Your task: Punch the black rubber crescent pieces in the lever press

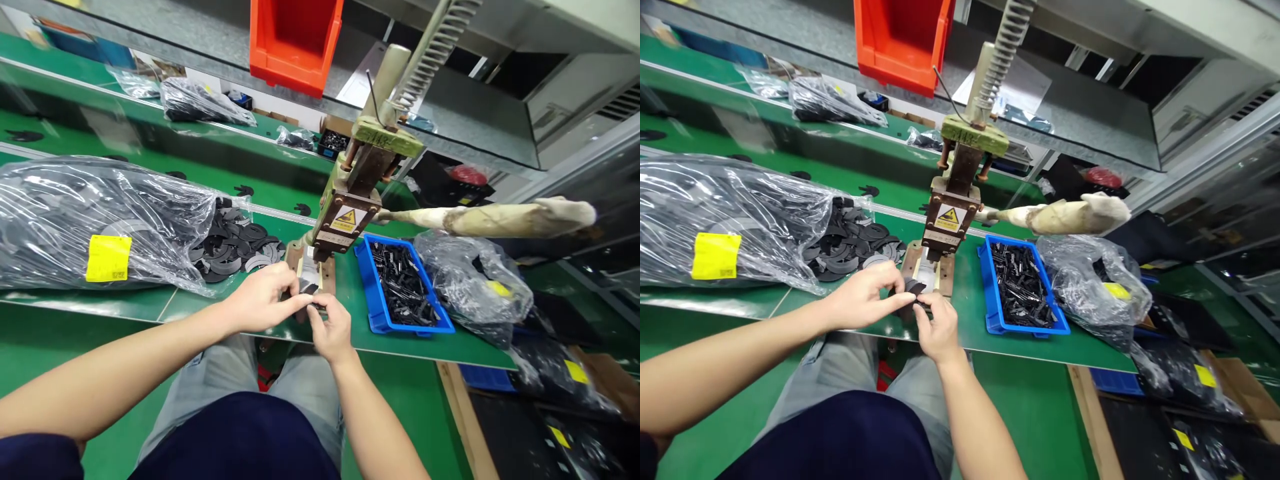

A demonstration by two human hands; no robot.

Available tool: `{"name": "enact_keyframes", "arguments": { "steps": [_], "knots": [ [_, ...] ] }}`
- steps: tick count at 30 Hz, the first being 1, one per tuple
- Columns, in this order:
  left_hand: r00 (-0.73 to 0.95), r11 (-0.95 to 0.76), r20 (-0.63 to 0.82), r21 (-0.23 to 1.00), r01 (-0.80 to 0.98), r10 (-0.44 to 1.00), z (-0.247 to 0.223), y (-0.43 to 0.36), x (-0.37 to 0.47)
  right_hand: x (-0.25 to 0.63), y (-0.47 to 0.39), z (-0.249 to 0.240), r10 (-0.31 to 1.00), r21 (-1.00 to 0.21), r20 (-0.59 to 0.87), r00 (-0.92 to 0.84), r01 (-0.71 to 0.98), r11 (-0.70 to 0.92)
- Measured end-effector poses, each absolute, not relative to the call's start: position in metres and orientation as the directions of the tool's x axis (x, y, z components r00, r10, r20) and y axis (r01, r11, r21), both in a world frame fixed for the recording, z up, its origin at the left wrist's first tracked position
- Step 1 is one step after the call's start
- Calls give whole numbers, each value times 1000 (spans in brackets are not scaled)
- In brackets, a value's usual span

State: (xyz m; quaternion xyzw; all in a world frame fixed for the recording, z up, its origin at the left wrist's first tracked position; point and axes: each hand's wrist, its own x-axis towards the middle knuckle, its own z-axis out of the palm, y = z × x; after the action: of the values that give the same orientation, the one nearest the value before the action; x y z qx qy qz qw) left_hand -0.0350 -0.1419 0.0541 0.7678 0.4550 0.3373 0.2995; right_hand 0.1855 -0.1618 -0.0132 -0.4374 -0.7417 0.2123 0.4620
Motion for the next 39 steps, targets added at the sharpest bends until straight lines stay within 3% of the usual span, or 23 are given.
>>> {"name": "enact_keyframes", "arguments": {
  "steps": [10, 14, 18, 22, 25, 27, 32, 35, 39],
  "knots": [
    [397, -204, 45, 908, 366, 917, 39, -138, -19, 194, -171, -16, 831, -738, 524, -184, 389, 551],
    [383, -168, 67, 957, 237, 921, 36, -140, -14, 202, -177, -13, 849, -776, 508, -148, 348, 525],
    [509, 68, -49, 998, -18, 859, 24, -142, -7, 212, -180, 7, 875, -806, 445, -191, 339, 485],
    [618, 216, -118, 973, -85, 777, 3, -145, -5, 222, -182, 33, 916, -847, 291, -277, 371, 381],
    [571, 156, -129, 988, 2, 811, -15, -148, -11, 234, -173, 47, 959, -862, 117, -257, 453, 227],
    [550, 70, -124, 991, 118, 826, -29, -151, -16, 247, -157, 53, 975, -841, 86, -203, 511, 180],
    [576, -206, -27, 920, 334, 817, -59, -167, -21, 299, -71, 75, 988, -708, 149, -37, 694, 133],
    [631, -381, 58, 838, 390, 773, -65, -174, -19, 335, 0, 98, 967, -583, 236, 96, 810, 62],
    [661, -496, 118, 760, 420, 741, -66, -176, -17, 371, 76, 130, 926, -443, 335, 174, 897, -9]
  ]
}}
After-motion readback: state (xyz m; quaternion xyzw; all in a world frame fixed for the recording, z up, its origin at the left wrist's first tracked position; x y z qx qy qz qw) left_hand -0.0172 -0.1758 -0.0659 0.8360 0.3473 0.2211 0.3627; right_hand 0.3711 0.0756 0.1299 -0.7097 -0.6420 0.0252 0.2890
